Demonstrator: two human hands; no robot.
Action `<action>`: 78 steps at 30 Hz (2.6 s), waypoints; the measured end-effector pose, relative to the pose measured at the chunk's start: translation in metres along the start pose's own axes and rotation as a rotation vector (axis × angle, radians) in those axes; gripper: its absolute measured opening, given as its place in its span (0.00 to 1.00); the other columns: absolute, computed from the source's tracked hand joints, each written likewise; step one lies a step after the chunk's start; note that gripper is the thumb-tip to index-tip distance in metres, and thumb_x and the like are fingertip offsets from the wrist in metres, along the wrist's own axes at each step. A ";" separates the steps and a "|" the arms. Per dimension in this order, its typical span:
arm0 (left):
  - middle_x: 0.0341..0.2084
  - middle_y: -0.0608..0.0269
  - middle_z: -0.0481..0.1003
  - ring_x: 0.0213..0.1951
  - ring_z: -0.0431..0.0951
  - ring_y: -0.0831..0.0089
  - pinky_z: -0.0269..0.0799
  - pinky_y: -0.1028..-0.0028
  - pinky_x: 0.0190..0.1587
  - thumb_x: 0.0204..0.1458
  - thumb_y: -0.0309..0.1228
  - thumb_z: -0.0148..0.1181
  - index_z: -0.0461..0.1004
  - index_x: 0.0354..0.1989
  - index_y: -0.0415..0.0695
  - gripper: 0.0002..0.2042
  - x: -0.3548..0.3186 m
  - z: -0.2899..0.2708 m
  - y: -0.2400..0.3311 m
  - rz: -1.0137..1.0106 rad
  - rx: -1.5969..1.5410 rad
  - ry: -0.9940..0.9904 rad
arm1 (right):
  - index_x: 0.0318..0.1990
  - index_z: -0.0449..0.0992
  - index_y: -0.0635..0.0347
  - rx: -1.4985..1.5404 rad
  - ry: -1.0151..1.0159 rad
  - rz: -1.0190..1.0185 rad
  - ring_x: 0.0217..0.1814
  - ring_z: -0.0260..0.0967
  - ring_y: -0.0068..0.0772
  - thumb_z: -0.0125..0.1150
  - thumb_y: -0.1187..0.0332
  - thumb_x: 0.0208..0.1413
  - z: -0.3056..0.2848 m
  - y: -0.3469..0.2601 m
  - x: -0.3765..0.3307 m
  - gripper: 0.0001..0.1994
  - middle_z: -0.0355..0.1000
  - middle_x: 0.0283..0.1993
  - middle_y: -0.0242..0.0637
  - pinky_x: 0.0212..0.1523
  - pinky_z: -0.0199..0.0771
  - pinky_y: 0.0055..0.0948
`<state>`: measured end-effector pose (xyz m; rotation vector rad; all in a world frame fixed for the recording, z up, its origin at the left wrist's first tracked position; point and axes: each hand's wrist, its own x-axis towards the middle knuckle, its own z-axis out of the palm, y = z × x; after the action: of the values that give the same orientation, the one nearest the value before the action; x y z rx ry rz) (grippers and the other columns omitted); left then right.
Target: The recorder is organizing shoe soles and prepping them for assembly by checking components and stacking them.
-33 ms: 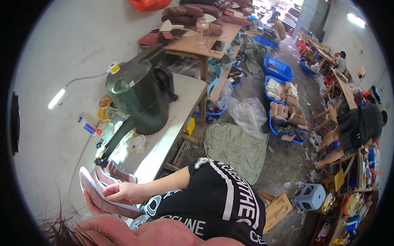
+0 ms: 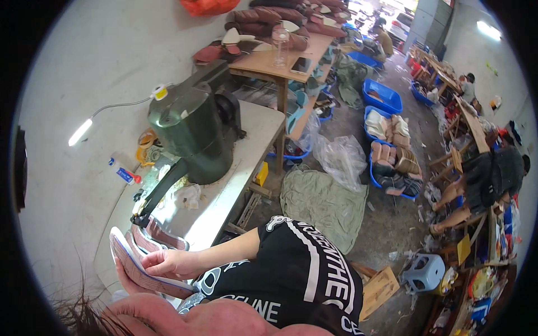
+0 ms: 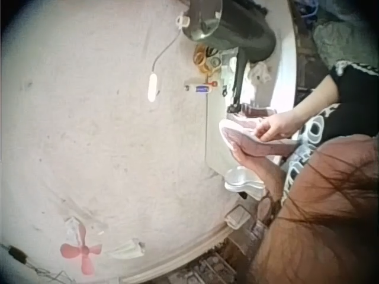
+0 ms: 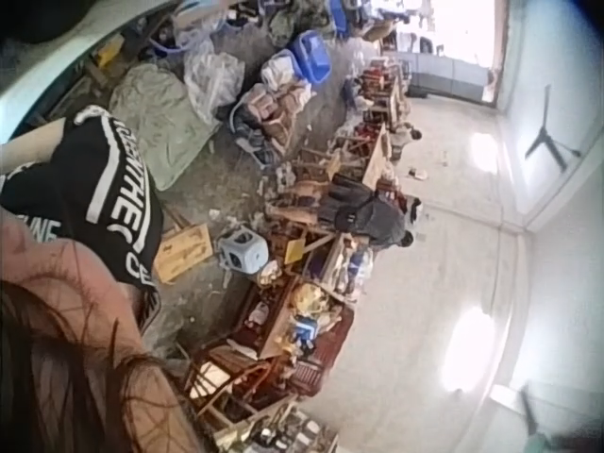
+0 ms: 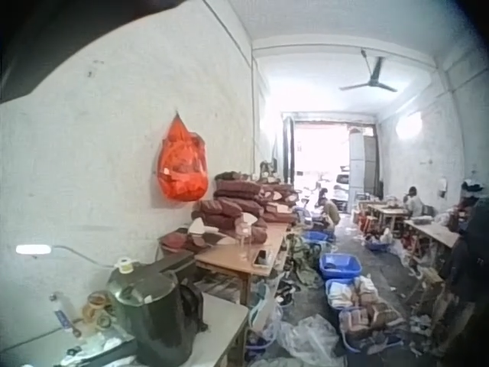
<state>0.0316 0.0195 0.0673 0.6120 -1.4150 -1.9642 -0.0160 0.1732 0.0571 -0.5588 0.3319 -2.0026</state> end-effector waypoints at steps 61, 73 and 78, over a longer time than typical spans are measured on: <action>0.36 0.61 0.75 0.38 0.75 0.76 0.70 0.77 0.42 0.51 0.32 0.62 0.74 0.40 0.35 0.13 0.147 0.056 -0.048 -0.124 0.036 -0.055 | 0.42 0.75 0.70 -0.536 0.503 0.383 0.29 0.76 0.29 0.52 0.61 0.62 -0.050 -0.060 0.018 0.16 0.77 0.31 0.44 0.31 0.76 0.24; 0.37 0.58 0.74 0.37 0.76 0.73 0.70 0.76 0.42 0.53 0.34 0.59 0.71 0.42 0.32 0.16 0.157 0.087 -0.056 -0.287 0.149 -0.138 | 0.42 0.73 0.70 -0.433 0.584 0.339 0.30 0.76 0.32 0.49 0.61 0.62 -0.047 -0.072 0.021 0.17 0.76 0.32 0.46 0.33 0.77 0.26; 0.35 0.56 0.75 0.37 0.77 0.72 0.71 0.75 0.41 0.53 0.35 0.59 0.73 0.42 0.31 0.17 0.177 0.096 -0.060 -0.253 0.175 -0.174 | 0.41 0.74 0.71 -0.380 0.610 0.246 0.32 0.76 0.30 0.48 0.62 0.63 -0.054 -0.077 0.033 0.17 0.76 0.32 0.45 0.33 0.76 0.25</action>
<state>-0.1697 -0.0324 0.0391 0.7457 -1.7004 -2.1467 -0.1154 0.1804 0.0537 -0.1063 1.1130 -1.8360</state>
